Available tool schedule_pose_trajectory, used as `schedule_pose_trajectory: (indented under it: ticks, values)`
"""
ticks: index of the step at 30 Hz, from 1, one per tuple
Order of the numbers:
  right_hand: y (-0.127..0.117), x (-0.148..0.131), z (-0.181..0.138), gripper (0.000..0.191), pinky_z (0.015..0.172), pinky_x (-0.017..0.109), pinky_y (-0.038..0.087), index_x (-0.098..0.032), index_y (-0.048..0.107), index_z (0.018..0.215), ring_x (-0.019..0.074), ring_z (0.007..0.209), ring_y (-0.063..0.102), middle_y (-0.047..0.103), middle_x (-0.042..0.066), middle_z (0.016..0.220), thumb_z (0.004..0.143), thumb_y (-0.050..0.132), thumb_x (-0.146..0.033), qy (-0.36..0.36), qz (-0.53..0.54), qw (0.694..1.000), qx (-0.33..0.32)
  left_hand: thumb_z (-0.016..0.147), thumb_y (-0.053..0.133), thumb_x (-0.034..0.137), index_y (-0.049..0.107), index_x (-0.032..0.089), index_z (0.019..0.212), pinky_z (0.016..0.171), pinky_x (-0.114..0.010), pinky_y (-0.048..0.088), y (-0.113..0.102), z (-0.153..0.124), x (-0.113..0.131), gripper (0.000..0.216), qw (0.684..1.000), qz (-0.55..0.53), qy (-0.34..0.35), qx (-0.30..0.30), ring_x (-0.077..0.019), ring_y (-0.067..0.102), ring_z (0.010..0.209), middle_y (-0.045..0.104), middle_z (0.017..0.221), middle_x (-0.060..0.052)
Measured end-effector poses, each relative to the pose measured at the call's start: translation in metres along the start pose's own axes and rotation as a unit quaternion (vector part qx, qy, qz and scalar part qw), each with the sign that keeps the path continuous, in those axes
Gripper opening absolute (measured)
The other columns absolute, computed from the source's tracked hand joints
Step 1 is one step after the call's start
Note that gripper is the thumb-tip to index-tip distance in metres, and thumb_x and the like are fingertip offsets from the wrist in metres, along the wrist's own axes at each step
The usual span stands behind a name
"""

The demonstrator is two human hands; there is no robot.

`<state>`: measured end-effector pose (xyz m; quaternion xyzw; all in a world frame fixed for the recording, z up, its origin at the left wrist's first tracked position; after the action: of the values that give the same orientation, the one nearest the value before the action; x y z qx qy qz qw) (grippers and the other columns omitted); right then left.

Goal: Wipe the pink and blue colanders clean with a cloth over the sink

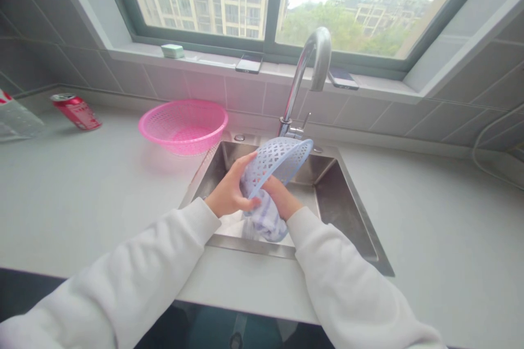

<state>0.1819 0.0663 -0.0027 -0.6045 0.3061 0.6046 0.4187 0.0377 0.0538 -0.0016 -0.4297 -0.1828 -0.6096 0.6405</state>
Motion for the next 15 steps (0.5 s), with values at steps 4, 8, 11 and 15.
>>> schedule_pose_trajectory:
  ticks: [4,8,11,15]
  values:
    - [0.007,0.008,0.01,0.033,0.119,0.049,0.042,-0.023,0.074,0.116,0.0291,0.123,0.065,0.072,0.009,0.13,0.086,0.064,-0.034,-0.028,-0.036,0.999,-0.026,0.063,0.083,0.027,0.036,0.026,0.157,0.127,-0.055,0.03,-0.002,0.0,0.001,0.105,1.0,0.012,-0.015,0.017,-0.0377,0.043,0.146,0.044,0.155,-0.014]
    - [0.009,0.023,0.014,0.035,0.12,0.05,0.04,-0.022,0.075,0.116,0.0306,0.127,0.062,0.071,0.011,0.131,0.083,0.066,-0.032,-0.054,-0.075,0.995,-0.035,0.066,0.081,0.027,0.031,0.028,0.16,0.128,-0.054,0.029,0.001,0.001,0.0,0.106,0.998,0.014,-0.056,-0.003,-0.0362,0.041,0.149,0.043,0.158,-0.013]
    - [0.006,0.025,0.013,0.04,0.122,0.051,0.036,-0.023,0.074,0.118,0.0322,0.136,0.056,0.068,0.011,0.135,0.082,0.07,-0.04,-0.019,-0.052,0.998,0.002,0.069,0.085,0.039,0.024,0.026,0.163,0.128,-0.056,0.026,0.003,0.001,-0.005,0.113,0.995,-0.006,-0.096,-0.017,-0.0386,0.034,0.153,0.036,0.163,-0.016]
    - [0.004,0.014,0.006,0.037,0.116,0.051,0.043,-0.023,0.075,0.102,0.0347,0.129,0.06,0.074,0.014,0.121,0.076,0.074,-0.049,0.068,0.013,0.997,0.041,0.062,0.091,0.056,0.021,0.029,0.164,0.129,-0.061,0.019,-0.003,0.003,-0.011,0.127,0.993,-0.03,-0.111,-0.021,-0.0416,0.023,0.157,0.025,0.17,-0.016]
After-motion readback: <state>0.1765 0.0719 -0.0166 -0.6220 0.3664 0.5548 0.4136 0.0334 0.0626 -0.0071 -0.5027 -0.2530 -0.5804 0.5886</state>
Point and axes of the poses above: each hand's wrist, its own z-axis towards the middle knuckle, its own y-axis out of the palm, x = y × z, the point moved 3 cm from there along z, towards the middle knuckle
